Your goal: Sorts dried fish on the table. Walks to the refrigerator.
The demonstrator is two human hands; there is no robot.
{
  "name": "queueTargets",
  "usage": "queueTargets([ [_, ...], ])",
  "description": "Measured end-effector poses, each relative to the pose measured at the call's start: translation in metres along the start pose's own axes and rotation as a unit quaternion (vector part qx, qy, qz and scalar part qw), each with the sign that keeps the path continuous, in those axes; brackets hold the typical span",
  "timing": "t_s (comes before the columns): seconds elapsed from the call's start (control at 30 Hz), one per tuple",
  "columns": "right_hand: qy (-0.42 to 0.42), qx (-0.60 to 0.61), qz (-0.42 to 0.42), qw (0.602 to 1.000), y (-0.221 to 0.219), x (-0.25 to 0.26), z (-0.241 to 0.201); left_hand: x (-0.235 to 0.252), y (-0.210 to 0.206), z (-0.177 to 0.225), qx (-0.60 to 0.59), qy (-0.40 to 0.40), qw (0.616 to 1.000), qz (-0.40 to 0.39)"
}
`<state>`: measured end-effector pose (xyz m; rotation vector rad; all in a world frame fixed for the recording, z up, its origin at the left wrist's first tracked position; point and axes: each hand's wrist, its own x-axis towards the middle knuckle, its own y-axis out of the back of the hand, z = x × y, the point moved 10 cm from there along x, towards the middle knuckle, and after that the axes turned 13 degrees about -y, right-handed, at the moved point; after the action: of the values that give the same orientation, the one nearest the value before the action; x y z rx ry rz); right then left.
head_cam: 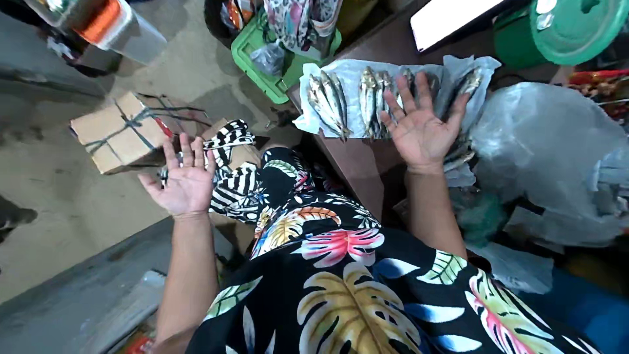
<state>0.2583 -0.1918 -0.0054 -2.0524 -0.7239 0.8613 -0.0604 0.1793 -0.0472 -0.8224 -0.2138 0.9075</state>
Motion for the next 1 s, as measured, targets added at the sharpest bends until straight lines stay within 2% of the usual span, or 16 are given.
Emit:
queueTargets([
  [0.1,0.003,0.045,-0.017,0.999,-0.008,0.005,0.003,-0.014,0.025,-0.02,0.025,0.036,0.999,0.032],
  [0.17,0.012,0.062,-0.033,0.997,-0.015,0.006,0.002,-0.017,0.024,-0.033,0.024,0.061,0.997,0.042],
  [0.43,0.017,0.062,-0.071,0.995,-0.028,-0.006,-0.005,0.019,-0.035,-0.06,0.028,0.102,0.994,0.012],
  [0.53,0.022,0.041,-0.05,0.998,-0.023,-0.009,-0.005,0.034,-0.049,-0.07,0.01,0.124,0.991,0.039],
  [0.63,0.018,-0.007,-0.025,1.0,-0.023,-0.009,-0.002,0.053,-0.066,-0.077,-0.019,0.135,0.99,0.031],
  [0.77,0.066,-0.003,0.024,0.998,-0.027,0.001,0.005,0.085,-0.089,-0.071,-0.046,0.152,0.986,-0.043],
  [0.8,0.075,-0.001,0.011,0.997,-0.033,0.007,0.007,0.096,-0.091,-0.07,-0.039,0.161,0.985,-0.051],
  [0.9,0.075,-0.002,-0.012,0.997,-0.056,0.035,0.013,0.138,-0.074,-0.069,0.016,0.19,0.981,-0.028],
  [1.0,0.09,-0.013,0.035,0.995,-0.076,0.071,0.017,0.187,-0.025,-0.061,0.161,0.23,0.957,0.075],
])
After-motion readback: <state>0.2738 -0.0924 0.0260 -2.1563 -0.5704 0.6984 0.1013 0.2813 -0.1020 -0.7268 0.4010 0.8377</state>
